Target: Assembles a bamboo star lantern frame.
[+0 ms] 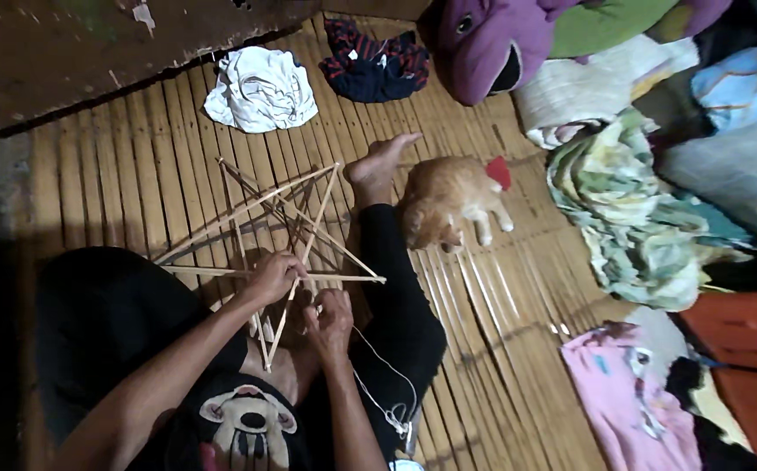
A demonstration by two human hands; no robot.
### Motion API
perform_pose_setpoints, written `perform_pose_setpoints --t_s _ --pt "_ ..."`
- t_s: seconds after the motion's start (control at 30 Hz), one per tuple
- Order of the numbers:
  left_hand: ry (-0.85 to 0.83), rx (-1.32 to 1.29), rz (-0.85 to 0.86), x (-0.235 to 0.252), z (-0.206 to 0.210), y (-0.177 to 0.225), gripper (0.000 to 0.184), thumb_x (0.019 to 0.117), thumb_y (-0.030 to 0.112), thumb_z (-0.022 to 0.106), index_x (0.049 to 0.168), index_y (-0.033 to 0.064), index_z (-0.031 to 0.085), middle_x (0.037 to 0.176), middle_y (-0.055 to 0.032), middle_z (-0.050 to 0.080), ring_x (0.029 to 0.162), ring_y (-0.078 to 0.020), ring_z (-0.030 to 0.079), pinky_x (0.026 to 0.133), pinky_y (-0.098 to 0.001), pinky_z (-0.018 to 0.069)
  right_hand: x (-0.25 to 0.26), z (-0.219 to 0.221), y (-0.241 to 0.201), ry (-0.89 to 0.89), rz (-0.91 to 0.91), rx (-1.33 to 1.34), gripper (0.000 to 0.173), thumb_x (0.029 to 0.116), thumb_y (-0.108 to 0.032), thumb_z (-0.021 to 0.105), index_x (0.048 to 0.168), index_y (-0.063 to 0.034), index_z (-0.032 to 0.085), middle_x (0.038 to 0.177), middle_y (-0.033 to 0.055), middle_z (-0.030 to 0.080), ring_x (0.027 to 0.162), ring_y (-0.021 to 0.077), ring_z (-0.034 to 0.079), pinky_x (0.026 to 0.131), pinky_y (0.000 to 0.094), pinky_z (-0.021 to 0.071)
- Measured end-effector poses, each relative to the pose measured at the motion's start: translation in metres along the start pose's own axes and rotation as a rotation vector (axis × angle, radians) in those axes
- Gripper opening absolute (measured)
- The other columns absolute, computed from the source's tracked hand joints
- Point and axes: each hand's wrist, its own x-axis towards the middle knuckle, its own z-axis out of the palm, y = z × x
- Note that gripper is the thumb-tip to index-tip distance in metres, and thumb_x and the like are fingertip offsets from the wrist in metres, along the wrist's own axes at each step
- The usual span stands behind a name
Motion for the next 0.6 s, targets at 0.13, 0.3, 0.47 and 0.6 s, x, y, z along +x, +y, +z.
perform_pose_setpoints --t_s 0.13,0.3,0.47,0.6 --pt "-0.034 -0.073 -0.068 -0.002 -0.005 -0.002 0.020 0.1021 0.002 0.056 0.107 0.0043 0.075 0.113 -0.0128 0.070 0.105 -0.0240 0.066 0.096 -0.0432 0.0512 0.004 -0.002 -0.002 -0.027 0.049 0.038 0.014 0.0774 -0.009 0.066 0.083 0.0037 0.071 0.086 0.0183 0.068 0.084 0.0354 0.067 0.071 0.0462 0.0554" --pt "0.001 -0.215 -0.111 -0.002 -0.005 -0.005 0.015 0.1026 0.004 0.059 0.111 0.0015 0.071 0.109 -0.0112 0.070 0.097 -0.0173 0.067 0.090 -0.0365 0.0540 0.002 0.001 -0.008 -0.003 0.098 -0.009 0.018 0.0858 -0.011 0.068 0.094 0.0034 0.074 0.091 0.0178 0.071 0.079 0.0319 0.070 0.065 0.0453 0.0574" --pt "0.010 -0.242 -0.080 -0.003 -0.004 -0.008 0.015 0.1013 0.003 0.061 0.109 0.0027 0.073 0.110 -0.0101 0.071 0.100 -0.0159 0.067 0.093 -0.0355 0.0540 0.011 0.004 -0.024 -0.178 0.244 -0.041 0.024 0.0917 -0.020 0.074 0.101 0.0012 0.077 0.093 0.0179 0.073 0.081 0.0329 0.071 0.072 0.0508 0.0576" --pt "-0.003 -0.276 -0.074 -0.004 -0.007 -0.009 0.015 0.1011 0.004 0.061 0.109 0.0033 0.074 0.111 -0.0097 0.071 0.100 -0.0146 0.067 0.092 -0.0339 0.0539 0.022 0.009 -0.034 -0.246 0.346 -0.029 0.019 0.0967 -0.013 0.066 0.104 -0.0003 0.078 0.100 0.0178 0.075 0.093 0.0335 0.073 0.084 0.0514 0.0574"
